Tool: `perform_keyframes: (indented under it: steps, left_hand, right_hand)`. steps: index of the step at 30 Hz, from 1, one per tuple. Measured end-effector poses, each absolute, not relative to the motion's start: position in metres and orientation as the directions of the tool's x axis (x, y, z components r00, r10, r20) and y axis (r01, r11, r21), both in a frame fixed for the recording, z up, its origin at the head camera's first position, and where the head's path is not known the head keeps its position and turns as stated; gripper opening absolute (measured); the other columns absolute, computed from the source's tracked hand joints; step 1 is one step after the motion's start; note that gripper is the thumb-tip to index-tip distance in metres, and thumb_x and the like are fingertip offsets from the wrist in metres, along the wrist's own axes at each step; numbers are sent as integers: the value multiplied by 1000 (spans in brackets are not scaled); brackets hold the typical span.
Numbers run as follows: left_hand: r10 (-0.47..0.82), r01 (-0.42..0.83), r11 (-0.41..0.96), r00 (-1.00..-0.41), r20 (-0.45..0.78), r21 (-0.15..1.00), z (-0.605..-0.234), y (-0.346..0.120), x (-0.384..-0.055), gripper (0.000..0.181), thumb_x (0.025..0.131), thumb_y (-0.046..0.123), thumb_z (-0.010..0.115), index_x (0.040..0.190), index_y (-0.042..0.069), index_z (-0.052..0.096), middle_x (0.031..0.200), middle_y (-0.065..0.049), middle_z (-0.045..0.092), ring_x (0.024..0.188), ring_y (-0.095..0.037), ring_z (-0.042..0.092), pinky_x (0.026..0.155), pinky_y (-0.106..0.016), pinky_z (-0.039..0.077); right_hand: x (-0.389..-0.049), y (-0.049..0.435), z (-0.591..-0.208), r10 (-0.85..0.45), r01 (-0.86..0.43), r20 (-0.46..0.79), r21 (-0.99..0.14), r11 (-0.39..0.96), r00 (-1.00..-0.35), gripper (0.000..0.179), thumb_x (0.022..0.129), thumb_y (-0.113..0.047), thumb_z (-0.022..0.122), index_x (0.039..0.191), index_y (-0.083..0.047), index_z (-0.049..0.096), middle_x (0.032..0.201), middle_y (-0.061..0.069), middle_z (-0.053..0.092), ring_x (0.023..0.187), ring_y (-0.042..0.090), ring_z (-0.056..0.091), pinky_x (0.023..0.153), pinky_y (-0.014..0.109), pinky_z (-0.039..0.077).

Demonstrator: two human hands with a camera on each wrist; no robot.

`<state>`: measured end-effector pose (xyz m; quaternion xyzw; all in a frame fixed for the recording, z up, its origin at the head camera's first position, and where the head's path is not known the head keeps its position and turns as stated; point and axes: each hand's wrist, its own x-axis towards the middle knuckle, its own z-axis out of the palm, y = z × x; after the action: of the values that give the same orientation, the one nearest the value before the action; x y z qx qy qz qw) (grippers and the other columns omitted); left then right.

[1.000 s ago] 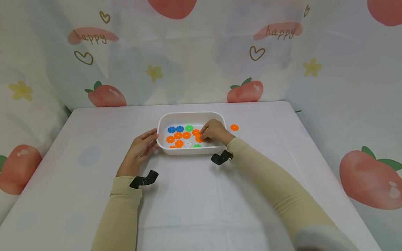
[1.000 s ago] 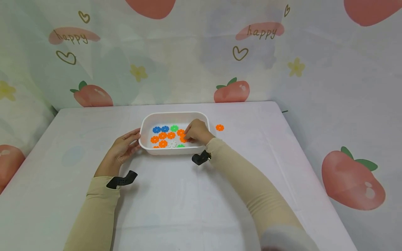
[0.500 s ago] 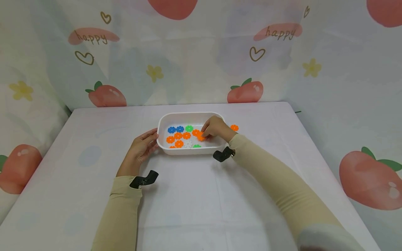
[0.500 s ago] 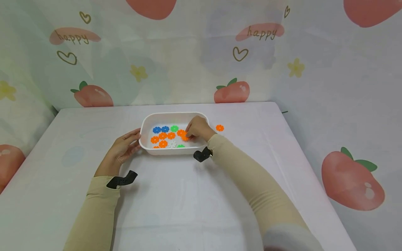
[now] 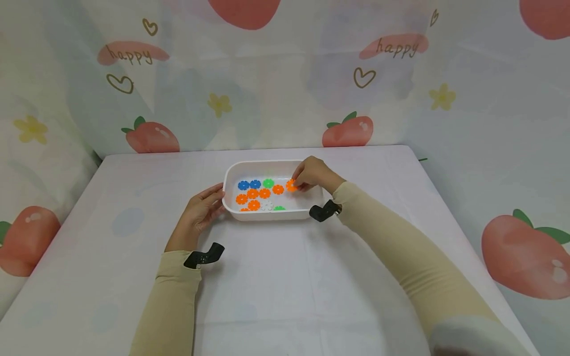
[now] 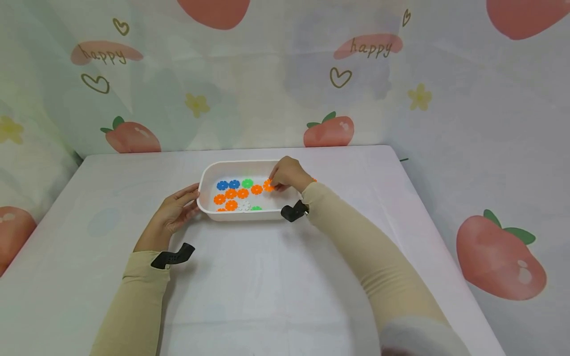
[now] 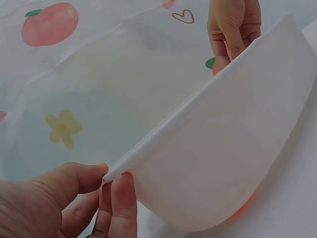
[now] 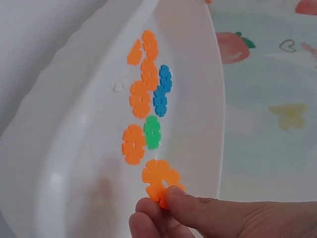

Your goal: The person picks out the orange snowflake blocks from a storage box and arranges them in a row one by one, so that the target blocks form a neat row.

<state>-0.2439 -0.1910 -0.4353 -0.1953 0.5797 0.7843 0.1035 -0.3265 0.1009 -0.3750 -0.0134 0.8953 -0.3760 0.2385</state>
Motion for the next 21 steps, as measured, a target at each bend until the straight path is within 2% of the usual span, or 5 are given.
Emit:
perform_keyframes:
  steps: [4, 12, 21]
  left_hand:
    - [-78, -401, -302, -894, -442, 865, -435, -190, -244, 48, 94, 14, 67, 141, 12, 55, 110, 2, 62, 87, -10, 64, 69, -19, 59]
    - [-84, -420, -293, -884, -461, 859, -435, -189, -244, 49, 94, 15, 67, 142, 15, 54, 120, 1, 58, 93, -10, 62, 70, -19, 58]
    - [-75, -412, -298, -889, -452, 861, -435, -189, -242, 49, 94, 15, 68, 141, 13, 55, 112, 4, 60, 90, -10, 62, 69, -18, 58]
  right_hand:
    - [-325, 105, -367, -212, 188, -438, -706, 683, -874, 21, 86, 2, 70, 107, 6, 69, 81, 10, 67, 64, 15, 66, 74, 32, 62]
    - [-326, 113, -355, -209, 205, -457, -701, 683, -865, 23, 89, -1, 69, 111, 5, 68, 93, 13, 69, 70, 18, 69, 77, 30, 61]
    - [-331, 123, -349, -195, 194, -455, -674, 712, -869, 25, 92, -4, 67, 115, 4, 67, 100, 17, 68, 75, 20, 69, 79, 31, 60]
